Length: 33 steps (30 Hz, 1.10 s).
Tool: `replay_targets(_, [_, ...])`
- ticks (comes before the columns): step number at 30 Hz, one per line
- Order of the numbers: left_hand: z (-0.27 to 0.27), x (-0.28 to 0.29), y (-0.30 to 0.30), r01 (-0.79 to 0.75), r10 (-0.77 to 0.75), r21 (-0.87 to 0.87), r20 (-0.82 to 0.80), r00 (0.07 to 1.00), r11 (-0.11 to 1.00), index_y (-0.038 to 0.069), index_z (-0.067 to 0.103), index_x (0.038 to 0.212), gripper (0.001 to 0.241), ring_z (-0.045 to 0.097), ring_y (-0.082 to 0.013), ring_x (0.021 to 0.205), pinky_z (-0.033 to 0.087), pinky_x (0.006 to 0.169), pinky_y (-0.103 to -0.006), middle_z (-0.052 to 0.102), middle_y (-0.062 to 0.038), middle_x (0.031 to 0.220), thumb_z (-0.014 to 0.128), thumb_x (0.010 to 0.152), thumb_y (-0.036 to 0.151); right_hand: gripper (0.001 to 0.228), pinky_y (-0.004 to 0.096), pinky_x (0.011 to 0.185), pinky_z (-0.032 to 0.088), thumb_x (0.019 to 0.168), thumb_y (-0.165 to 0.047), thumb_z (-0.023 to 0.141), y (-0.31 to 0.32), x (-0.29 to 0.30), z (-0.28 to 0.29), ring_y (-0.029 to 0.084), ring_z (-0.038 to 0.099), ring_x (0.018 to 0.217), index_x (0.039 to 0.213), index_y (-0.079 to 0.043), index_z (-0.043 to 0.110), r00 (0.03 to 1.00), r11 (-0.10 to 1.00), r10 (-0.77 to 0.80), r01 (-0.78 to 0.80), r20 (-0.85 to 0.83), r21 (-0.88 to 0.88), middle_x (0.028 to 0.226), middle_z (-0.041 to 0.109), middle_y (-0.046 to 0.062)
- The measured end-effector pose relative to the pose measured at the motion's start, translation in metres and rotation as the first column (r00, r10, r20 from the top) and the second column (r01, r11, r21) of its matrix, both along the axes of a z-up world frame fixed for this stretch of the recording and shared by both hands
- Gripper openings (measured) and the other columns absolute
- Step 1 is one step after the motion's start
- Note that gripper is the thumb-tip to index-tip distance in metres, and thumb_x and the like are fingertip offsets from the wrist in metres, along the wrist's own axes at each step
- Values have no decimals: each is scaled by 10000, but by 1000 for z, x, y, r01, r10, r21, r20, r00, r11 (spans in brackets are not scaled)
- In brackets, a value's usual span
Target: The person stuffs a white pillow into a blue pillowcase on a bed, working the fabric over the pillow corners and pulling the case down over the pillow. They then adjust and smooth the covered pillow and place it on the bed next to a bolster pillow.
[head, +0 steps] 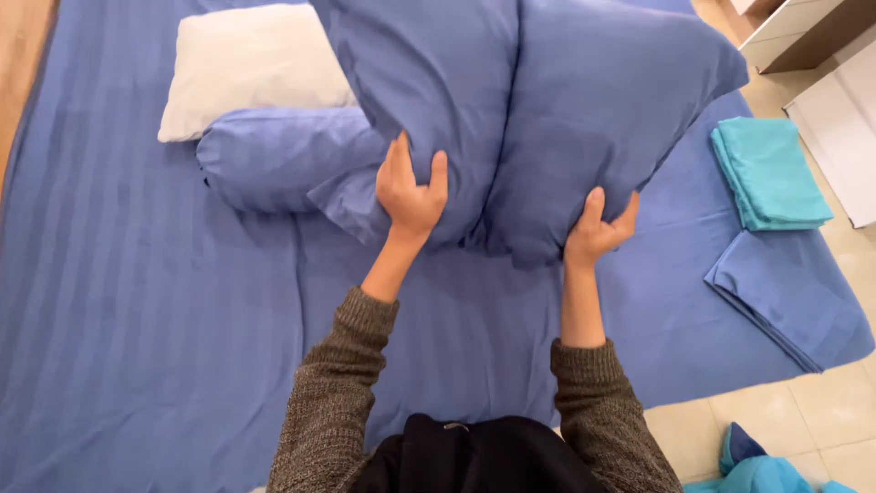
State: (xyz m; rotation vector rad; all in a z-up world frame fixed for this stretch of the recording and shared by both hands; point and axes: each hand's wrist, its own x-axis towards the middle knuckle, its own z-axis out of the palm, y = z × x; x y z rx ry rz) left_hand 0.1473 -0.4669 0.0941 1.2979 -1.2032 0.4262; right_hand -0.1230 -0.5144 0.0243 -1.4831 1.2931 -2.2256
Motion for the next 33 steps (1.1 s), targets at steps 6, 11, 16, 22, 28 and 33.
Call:
replay_targets(6, [1,54,-224,55,-54,37,-36,998,998,27,415,1548,703,649,-402,1269,549,1026,-439,622,-213,1419,716,1011,367,563,391,1102,516,992,-286,775,-256,-33,36,355,700,1208,1367,81,573,997,993,-62,67,-53,98,1306,710,238])
replay_targets(11, [-145,102,-293,38,37,752,-82,996,658,126,249,1611,965,430,-464,1333,355,1062,-555,398,-291,1478,679,870,570,851,618,1048,325,874,-448,781,-354,-47,-55,457,435,1377,1532,-59,407,795,839,134,227,-592,495,1507,493,240])
replay_targets(16, [-267,120,-308,-33,-49,849,70,996,528,176,463,1503,724,275,-497,1445,195,1170,-629,307,-274,1580,634,938,596,564,748,1002,286,958,-586,545,-370,-29,-200,395,496,1320,1349,-193,648,475,607,307,570,-825,554,1389,611,127])
replay_targets(22, [-236,110,-271,-165,-36,618,299,954,769,105,644,1348,510,315,-372,1529,229,1212,-646,455,-164,1552,646,959,434,345,621,1003,357,992,-421,633,-353,-13,-145,328,597,1186,1197,-164,738,580,722,169,478,-797,500,1259,695,82])
replay_targets(28, [-179,126,-190,-236,41,636,306,951,735,113,638,1332,565,320,-365,1486,147,1145,-737,479,-157,1484,648,922,502,195,443,1039,459,945,-116,722,-267,122,-83,346,637,1206,1133,-67,710,720,952,298,-177,-627,249,1250,697,137])
replay_targets(33, [-169,178,-113,-329,193,730,267,944,599,144,581,1414,655,329,-340,1479,131,1132,-753,462,-129,1515,620,916,568,249,437,1030,489,918,-103,724,-191,278,-85,366,632,1202,1161,-64,688,542,741,660,-585,-521,330,1256,678,162])
